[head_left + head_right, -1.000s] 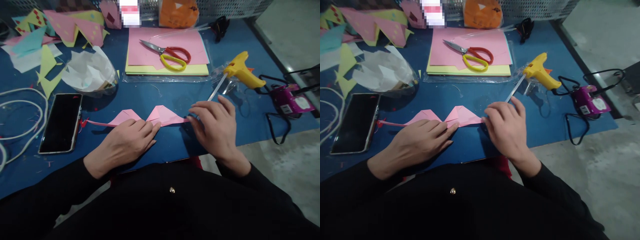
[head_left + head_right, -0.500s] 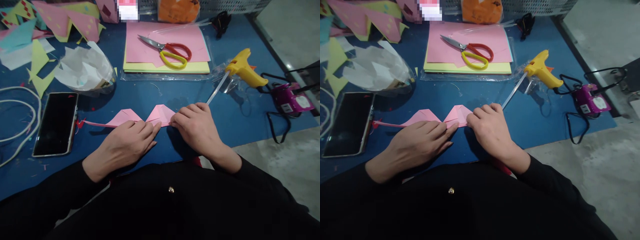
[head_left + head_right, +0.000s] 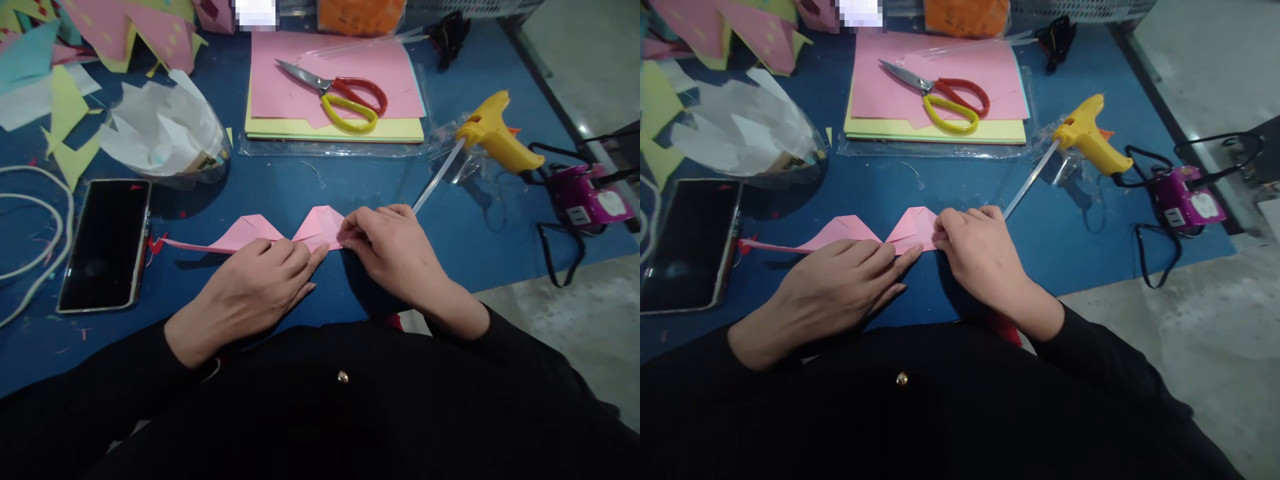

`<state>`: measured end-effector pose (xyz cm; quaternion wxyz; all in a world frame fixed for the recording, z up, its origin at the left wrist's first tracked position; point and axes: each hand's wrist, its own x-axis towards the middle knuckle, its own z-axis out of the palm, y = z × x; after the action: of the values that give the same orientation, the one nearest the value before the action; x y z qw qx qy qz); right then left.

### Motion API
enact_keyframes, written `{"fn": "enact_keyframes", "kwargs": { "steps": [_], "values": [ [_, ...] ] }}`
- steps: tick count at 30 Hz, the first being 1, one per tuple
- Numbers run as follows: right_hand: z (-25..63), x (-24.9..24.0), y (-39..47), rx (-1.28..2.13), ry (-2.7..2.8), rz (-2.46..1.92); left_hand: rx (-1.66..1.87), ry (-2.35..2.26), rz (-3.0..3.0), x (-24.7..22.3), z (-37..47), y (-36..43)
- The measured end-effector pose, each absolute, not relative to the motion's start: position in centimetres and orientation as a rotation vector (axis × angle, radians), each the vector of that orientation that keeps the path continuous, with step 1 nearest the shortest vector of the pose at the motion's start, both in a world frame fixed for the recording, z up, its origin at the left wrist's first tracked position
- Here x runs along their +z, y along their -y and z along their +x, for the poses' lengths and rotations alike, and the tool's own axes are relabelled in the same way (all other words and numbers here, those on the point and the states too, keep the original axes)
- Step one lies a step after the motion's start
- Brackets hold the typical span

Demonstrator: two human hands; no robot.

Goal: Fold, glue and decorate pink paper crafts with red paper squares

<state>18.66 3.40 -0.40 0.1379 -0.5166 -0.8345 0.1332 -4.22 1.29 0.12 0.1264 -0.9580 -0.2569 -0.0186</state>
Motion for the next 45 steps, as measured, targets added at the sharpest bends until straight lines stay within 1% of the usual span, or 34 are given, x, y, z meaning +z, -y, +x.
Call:
{"fn": "enact_keyframes", "kwargs": {
  "steps": [8, 16, 23, 31, 37, 39, 42, 45],
  "values": [
    [17.9, 1.0, -4.2, 0.388, 2.464, -1.683, 0.001, 0.737, -2.763, 0.1, -4.1, -1.3],
    [18.9, 1.2, -4.7, 0.452, 2.468, -1.671, 0.037, 0.831, -2.811, 0.5, -3.4, -1.2],
    [20.3, 1.7, -5.4, 0.505, 2.483, -1.682, 0.018, 0.826, -2.796, 0.5, -3.4, -1.0],
    [20.5, 2.0, -5.9, 0.244, 2.663, -1.71, 0.029, 0.836, -2.788, 0.6, -3.2, -1.0],
    [21.1, 2.2, -5.4, 0.068, 2.679, -1.702, 0.027, 0.837, -2.786, 0.5, -3.1, -1.0],
    [21.1, 2.6, -4.4, -0.033, 2.613, -1.647, 0.034, 0.849, -2.783, 0.5, -3.1, -1.0],
    [20.6, 2.8, -2.2, -0.219, 2.353, -1.582, 0.019, 0.857, -2.785, 0.5, -3.2, -0.9],
    [19.8, 1.3, 0.2, -0.299, 2.257, -1.362, 0.011, 0.866, -2.794, 0.5, -3.2, -0.8]
  ]
}}
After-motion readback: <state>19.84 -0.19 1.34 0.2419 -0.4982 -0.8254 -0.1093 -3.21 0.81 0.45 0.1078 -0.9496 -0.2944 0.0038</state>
